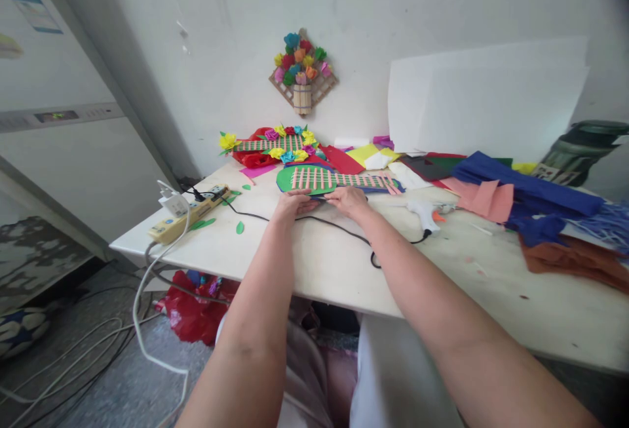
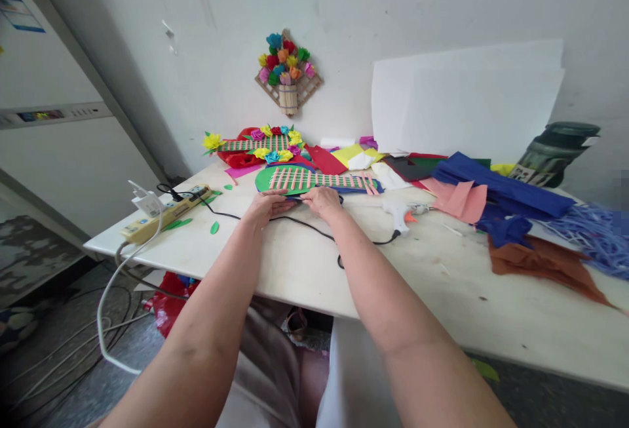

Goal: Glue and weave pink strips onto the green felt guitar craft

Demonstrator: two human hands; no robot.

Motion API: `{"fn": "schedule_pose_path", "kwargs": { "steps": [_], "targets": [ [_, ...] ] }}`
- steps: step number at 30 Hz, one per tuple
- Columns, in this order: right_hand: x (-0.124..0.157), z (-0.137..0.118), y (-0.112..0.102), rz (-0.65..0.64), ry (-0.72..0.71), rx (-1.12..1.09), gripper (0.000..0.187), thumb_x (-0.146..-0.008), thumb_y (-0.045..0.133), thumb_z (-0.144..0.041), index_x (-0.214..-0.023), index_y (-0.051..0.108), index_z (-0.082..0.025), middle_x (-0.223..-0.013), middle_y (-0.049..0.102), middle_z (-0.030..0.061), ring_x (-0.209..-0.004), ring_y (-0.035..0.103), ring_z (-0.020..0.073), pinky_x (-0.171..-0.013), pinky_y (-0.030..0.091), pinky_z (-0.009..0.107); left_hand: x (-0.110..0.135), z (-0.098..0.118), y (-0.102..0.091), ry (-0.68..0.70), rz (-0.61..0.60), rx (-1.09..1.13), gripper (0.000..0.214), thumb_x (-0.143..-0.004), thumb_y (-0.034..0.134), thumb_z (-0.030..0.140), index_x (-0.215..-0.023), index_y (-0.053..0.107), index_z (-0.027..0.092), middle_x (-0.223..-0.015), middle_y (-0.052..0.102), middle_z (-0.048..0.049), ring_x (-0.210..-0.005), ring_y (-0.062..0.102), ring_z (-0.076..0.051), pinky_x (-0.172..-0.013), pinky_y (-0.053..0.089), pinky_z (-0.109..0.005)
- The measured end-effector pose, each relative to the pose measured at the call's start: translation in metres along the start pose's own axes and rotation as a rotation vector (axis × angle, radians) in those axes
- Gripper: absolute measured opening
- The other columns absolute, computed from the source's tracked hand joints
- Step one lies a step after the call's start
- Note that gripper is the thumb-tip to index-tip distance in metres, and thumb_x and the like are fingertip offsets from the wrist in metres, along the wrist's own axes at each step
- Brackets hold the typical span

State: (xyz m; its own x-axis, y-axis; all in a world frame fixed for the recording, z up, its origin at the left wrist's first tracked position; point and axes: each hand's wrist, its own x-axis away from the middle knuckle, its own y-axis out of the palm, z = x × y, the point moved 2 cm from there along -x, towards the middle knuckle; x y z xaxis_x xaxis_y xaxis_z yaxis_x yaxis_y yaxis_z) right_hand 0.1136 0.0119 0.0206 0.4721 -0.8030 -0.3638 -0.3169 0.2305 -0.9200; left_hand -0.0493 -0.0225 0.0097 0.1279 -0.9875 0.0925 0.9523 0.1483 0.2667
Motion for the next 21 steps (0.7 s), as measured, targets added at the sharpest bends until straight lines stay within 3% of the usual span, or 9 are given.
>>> {"fn": "schedule_pose_path", "kwargs": {
  "steps": [21],
  "targets": [
    [0.003, 0.012, -0.010, 0.039, 0.063, 0.109, 0.026, -0.082, 0.052, -0.033, -0.103, 0.068, -0.032, -0.099, 0.069, 0.0012, -0.091, 0.061, 0.0207, -0.074, 0.045, 0.031, 0.001, 0.002, 0.000, 0.010, 0.017, 0.006, 0.028, -0.070, 0.052, 0.001, -0.097, 0.060, 0.002, -0.067, 0.067, -0.0138, -0.068, 0.068, -0.022, -0.065, 0.056, -0.028]
  ]
}}
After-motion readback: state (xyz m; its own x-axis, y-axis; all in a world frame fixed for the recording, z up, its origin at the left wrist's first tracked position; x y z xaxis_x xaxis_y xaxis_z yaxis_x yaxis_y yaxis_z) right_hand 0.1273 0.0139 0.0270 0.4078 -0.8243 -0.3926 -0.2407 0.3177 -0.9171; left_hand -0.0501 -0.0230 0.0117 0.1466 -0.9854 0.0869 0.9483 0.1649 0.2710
